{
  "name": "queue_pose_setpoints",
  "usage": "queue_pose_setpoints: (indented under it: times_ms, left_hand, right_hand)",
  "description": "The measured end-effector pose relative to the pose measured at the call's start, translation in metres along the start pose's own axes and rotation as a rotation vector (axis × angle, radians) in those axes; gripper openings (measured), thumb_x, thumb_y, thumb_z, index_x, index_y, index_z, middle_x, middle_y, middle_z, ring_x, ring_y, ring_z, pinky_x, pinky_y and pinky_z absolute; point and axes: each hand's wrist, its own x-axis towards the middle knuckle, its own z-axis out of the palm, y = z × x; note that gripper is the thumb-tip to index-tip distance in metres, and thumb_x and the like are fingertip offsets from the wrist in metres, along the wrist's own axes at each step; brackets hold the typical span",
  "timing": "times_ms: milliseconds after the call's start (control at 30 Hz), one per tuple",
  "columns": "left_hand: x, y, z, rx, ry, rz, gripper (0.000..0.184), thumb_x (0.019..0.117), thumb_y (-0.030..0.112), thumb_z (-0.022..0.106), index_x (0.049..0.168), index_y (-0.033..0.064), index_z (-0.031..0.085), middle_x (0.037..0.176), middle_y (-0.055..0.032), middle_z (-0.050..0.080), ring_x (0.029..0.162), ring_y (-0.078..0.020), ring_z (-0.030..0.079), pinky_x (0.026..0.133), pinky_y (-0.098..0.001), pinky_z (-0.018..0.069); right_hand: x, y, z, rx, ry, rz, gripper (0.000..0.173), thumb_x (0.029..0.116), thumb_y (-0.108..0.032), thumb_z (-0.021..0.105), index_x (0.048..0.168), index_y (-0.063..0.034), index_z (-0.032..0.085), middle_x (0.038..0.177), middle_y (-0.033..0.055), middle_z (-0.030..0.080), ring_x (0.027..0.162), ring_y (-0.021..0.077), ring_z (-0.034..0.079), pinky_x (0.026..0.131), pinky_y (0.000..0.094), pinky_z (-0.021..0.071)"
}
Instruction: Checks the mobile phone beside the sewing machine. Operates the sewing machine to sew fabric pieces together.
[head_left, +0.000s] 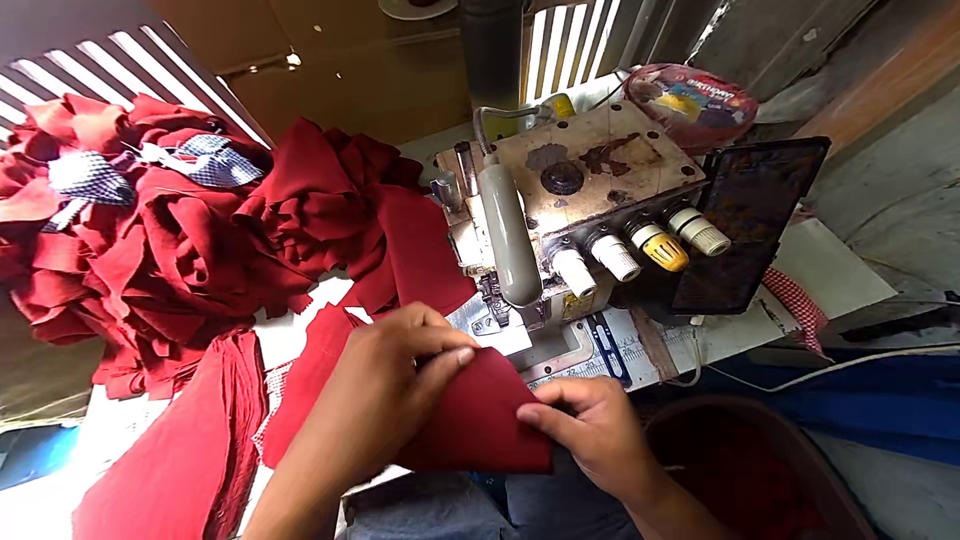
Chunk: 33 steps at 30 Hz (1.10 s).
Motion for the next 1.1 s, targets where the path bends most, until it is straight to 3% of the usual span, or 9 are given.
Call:
queue_pose_setpoints:
  times_ms: [67,133,233,333,433,500,733,1100]
  left_hand:
    - [0.014,-0.009,0.007,0.093,0.032,-0.062,0.011,0.0921,0.034,0.07,0.095,0.0283,0.079,0.088,0.0169,0.07,0.077,0.0085,0.063,0.067,-0.0133,0.0527]
    - [0.018,-0.008,0.018,0.168,0.131,-0.089,0.012,0.0881,0.034,0.073,0.096,0.0265,0.077,0.088,0.0164,0.07,0.078,0.0056,0.063,0.069,-0.0165,0.0525]
    - [0.002,0.007,0.037,0.318,0.289,-0.054,0.017,0.093,0.033,0.068,0.092,0.0211,0.079,0.089,0.0047,0.07,0.087,-0.0117,0.064,0.076,-0.0335,0.051]
    - [-0.02,0.022,0.061,0.415,0.376,-0.017,0.025,0.1007,0.026,0.061,0.105,0.0111,0.081,0.095,-0.0081,0.072,0.092,-0.023,0.066,0.078,-0.0378,0.0499]
    - [-0.029,0.02,0.079,0.405,0.376,-0.008,0.038,0.1033,0.037,0.056,0.123,0.0108,0.075,0.119,-0.0119,0.071,0.114,-0.0249,0.062,0.097,-0.039,0.0462]
    - [-0.023,0.013,0.083,0.364,0.394,0.011,0.04,0.1035,0.038,0.055,0.125,0.0109,0.074,0.124,-0.0128,0.07,0.12,-0.0257,0.061,0.102,-0.0402,0.0459]
    - [-0.014,0.001,0.085,0.335,0.415,0.071,0.039,0.1046,0.038,0.052,0.125,0.0132,0.075,0.125,-0.0111,0.07,0.122,-0.026,0.061,0.106,-0.0418,0.0449]
    - [-0.013,0.002,0.09,0.405,0.444,0.075,0.042,0.1049,0.038,0.05,0.125,0.0107,0.074,0.124,-0.0147,0.07,0.119,-0.0298,0.061,0.102,-0.0436,0.0446]
  right_hand:
    - [0.005,0.016,0.012,0.03,0.071,0.058,0.012,0.0939,-0.011,0.073,0.089,-0.0005,0.075,0.076,0.0023,0.072,0.067,0.0033,0.067,0.062,0.0193,0.0569]
    - [0.007,0.026,0.017,0.059,0.082,0.046,0.01,0.0944,-0.008,0.072,0.093,0.0013,0.074,0.083,0.004,0.073,0.074,0.0054,0.069,0.069,0.0209,0.0599]
    - [-0.002,0.031,0.015,0.092,-0.001,0.033,0.011,0.0942,-0.002,0.069,0.104,0.0037,0.068,0.094,0.0061,0.074,0.084,0.0083,0.071,0.078,0.025,0.0619]
    - [-0.01,0.027,0.008,0.15,-0.082,0.105,0.015,0.0951,0.002,0.064,0.11,0.0034,0.064,0.097,0.0063,0.074,0.086,0.0076,0.072,0.077,0.0244,0.0615]
    - [-0.009,0.016,0.002,0.241,-0.114,0.164,0.022,0.0974,0.002,0.062,0.119,0.005,0.061,0.099,0.0079,0.075,0.087,0.0087,0.073,0.078,0.0246,0.0612]
    - [-0.004,0.011,0.002,0.255,-0.106,0.158,0.024,0.0981,0.003,0.061,0.122,0.0072,0.061,0.1,0.0087,0.075,0.088,0.0091,0.072,0.079,0.0248,0.061]
    - [-0.002,0.014,0.005,0.156,-0.041,0.134,0.019,0.0988,0.001,0.06,0.116,0.008,0.066,0.099,0.0089,0.075,0.089,0.0093,0.073,0.081,0.0244,0.0615]
    - [-0.003,0.013,0.003,0.104,-0.006,0.12,0.016,0.0989,0.0,0.061,0.11,0.0079,0.069,0.098,0.0095,0.074,0.087,0.009,0.072,0.081,0.0247,0.0615]
